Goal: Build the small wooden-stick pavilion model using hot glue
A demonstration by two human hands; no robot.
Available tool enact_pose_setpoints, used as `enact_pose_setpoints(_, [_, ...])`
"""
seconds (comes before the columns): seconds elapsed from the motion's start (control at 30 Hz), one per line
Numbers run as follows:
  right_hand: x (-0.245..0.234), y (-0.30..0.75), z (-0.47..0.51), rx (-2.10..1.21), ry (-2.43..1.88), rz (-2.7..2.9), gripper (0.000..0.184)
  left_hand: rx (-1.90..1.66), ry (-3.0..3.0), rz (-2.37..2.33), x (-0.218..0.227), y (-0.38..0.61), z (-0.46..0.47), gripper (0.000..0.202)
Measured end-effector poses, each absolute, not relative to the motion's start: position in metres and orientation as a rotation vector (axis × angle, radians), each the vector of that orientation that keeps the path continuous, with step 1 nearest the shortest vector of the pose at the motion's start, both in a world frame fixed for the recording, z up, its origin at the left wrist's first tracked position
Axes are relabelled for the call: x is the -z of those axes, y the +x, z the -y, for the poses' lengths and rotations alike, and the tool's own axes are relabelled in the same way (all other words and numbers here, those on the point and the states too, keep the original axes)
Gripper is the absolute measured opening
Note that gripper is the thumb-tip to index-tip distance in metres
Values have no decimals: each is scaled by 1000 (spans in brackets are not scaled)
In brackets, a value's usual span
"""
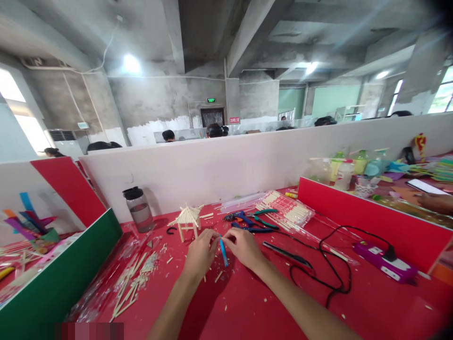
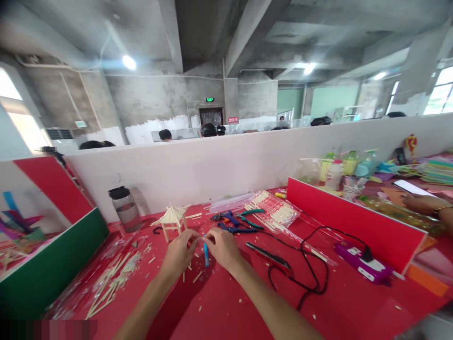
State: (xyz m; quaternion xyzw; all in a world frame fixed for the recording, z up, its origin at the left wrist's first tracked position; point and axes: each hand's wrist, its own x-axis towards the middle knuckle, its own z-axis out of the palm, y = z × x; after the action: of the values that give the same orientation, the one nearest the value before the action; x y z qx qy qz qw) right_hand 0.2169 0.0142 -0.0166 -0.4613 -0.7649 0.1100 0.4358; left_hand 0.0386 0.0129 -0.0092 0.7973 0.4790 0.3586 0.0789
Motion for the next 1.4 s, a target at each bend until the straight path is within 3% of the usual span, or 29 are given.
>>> enact_pose_setpoints(0.17, [19, 217, -16, -235, -1190, 1937, 25, -981, 2460, -1506, 7, 39, -10, 17])
enact_pose_setpoints(0.43, [23, 213, -16, -278, -1180, 1952, 6, -821, 2493, -1583, 4, 39, -10, 15])
enact_pose_setpoints(0.6, [26, 213, -18, -332, -1097, 1970, 12, -839, 2469, -1545, 5, 39, -11, 13])
enact_pose_setpoints(1.4, [28, 208, -13, -252, -1104, 2059, 7, -944, 2150, -1389, 10, 25, -23, 13])
